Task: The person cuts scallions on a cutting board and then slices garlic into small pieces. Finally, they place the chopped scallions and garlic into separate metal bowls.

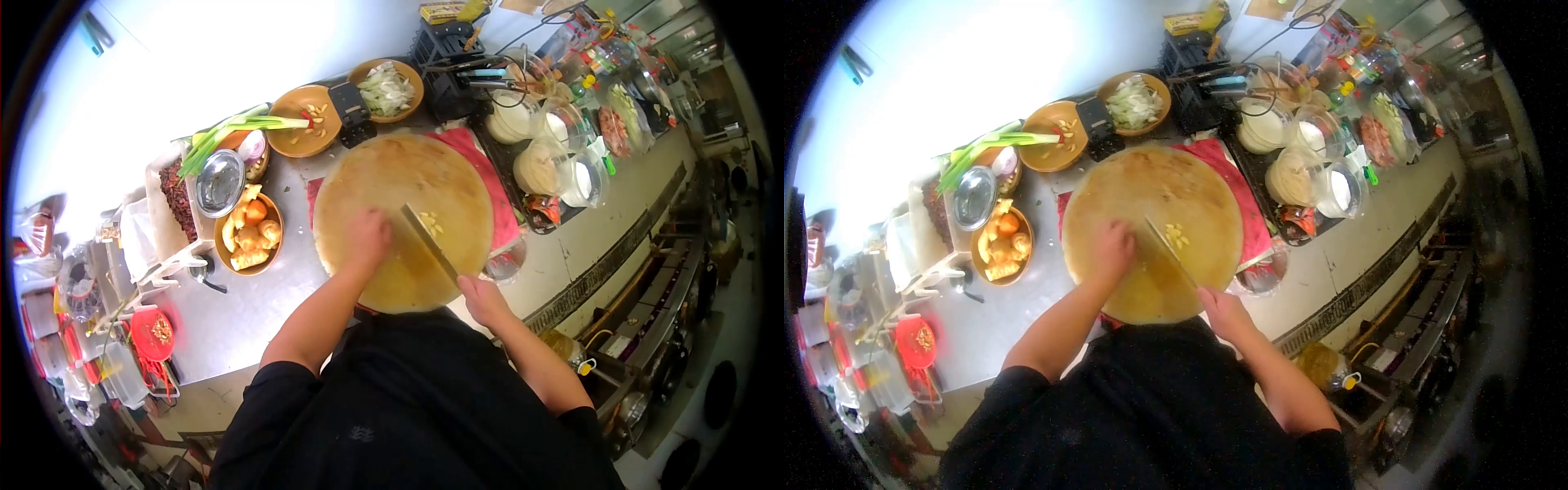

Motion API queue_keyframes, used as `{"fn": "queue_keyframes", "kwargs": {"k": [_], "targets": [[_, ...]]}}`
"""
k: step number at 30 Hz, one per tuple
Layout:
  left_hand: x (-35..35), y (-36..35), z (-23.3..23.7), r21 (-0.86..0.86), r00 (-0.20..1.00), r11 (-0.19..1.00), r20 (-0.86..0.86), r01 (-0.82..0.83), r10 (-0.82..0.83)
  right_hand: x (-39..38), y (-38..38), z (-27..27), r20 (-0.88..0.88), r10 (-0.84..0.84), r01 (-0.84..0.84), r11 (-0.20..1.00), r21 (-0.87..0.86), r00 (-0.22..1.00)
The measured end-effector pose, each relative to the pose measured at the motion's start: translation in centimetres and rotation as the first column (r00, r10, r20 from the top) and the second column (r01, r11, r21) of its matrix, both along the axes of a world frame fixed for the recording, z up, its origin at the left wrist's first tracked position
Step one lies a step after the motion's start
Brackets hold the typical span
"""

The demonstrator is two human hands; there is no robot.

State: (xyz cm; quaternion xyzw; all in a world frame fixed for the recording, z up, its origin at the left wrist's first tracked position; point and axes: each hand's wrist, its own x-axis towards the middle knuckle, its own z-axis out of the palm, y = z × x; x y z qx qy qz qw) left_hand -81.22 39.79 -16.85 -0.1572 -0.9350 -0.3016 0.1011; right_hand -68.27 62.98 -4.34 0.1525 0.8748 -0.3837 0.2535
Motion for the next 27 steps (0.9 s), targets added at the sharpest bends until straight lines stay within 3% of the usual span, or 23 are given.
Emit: {"fn": "queue_keyframes", "kwargs": {"k": [1,3,5,6,7,8,10,13,16,19,27], "targets": [[0.1,-0.6,0.4,0.064,0.972,0.971,0.064,-0.229,0.225,0.1,0.2,-0.4,0.036,0.007,-0.006,0.999,-0.033,0.999],[-0.2,-2.0,0.7,0.011,0.980,0.986,0.114,-0.168,0.165,0.4,0.5,-1.0,0.072,0.014,-0.010,0.998,-0.067,0.997],[-0.7,-2.3,0.5,-0.034,0.980,0.994,0.165,-0.107,0.111,0.6,0.7,-1.2,0.090,-0.088,0.089,0.996,-0.013,0.992],[-1.0,-2.0,0.2,0.014,0.980,0.987,0.123,0.158,-0.159,0.4,0.8,-0.9,0.089,-0.087,0.088,0.996,-0.012,0.992],[-1.0,-1.6,-0.2,0.050,0.907,0.909,0.069,0.414,-0.416,0.0,1.0,-0.4,0.099,-0.088,0.088,0.996,0.001,0.991],[-0.8,-0.9,-0.6,0.053,0.906,0.908,0.069,0.415,-0.417,-0.1,1.2,0.0,0.110,-0.091,0.089,0.996,0.015,0.990],[-0.5,1.0,-0.5,0.017,0.795,0.796,-0.084,0.605,-0.601,0.3,1.6,-0.2,0.076,-0.083,0.083,0.997,0.006,0.994],[0.7,1.5,0.3,-0.073,0.813,0.811,-0.010,0.580,-0.582,0.5,1.7,0.3,0.051,-0.024,0.023,1.000,0.012,0.998],[1.6,1.7,-0.4,-0.088,0.832,0.832,-0.047,0.547,-0.552,1.0,1.1,1.3,0.058,0.012,-0.013,1.000,0.018,0.998],[1.5,2.6,-0.5,-0.026,0.862,0.877,-0.172,0.481,-0.477,2.0,0.9,1.7,0.027,0.010,-0.010,1.000,0.020,1.000],[0.8,3.0,-2.0,-0.012,0.844,0.855,-0.154,0.518,-0.513,1.8,0.6,-0.2,0.020,0.027,-0.028,0.997,0.071,0.999]]}}
